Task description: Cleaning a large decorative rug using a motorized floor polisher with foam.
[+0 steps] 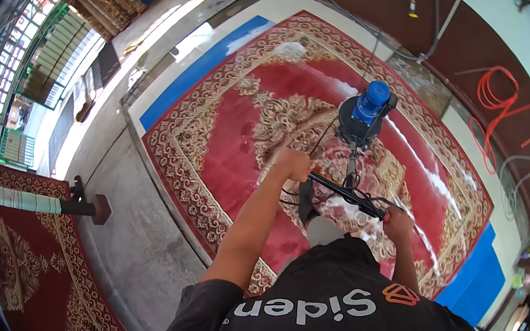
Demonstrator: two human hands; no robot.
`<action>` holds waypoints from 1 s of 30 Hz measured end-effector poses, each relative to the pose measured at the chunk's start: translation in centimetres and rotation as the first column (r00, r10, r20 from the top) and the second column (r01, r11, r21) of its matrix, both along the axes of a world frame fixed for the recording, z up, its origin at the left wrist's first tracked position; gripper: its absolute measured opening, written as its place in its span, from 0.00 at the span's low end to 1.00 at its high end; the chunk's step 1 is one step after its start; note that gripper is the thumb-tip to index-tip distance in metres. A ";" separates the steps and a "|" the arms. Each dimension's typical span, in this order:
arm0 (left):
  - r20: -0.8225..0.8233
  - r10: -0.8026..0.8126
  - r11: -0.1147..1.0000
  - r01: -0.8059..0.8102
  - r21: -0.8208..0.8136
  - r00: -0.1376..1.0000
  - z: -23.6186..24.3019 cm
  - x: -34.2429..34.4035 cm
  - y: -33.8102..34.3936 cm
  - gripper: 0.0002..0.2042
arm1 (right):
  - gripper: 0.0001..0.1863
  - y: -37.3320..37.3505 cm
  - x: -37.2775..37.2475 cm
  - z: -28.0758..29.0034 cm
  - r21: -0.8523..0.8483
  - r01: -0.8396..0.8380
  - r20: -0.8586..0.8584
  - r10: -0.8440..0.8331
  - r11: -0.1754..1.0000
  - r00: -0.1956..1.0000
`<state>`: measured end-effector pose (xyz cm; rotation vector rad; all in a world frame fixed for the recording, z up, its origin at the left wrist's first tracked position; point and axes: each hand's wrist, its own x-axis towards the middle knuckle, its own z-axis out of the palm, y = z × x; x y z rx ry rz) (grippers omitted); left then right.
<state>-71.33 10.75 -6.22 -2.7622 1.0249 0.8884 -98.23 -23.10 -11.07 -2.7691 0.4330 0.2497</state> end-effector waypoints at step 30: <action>-0.012 0.244 0.970 -0.245 -0.012 0.970 2.5 43.8 23.6 0.14 | 0.12 19.6 51.5 2.3 0.088 -0.193 0.000 0.194 0.977 0.981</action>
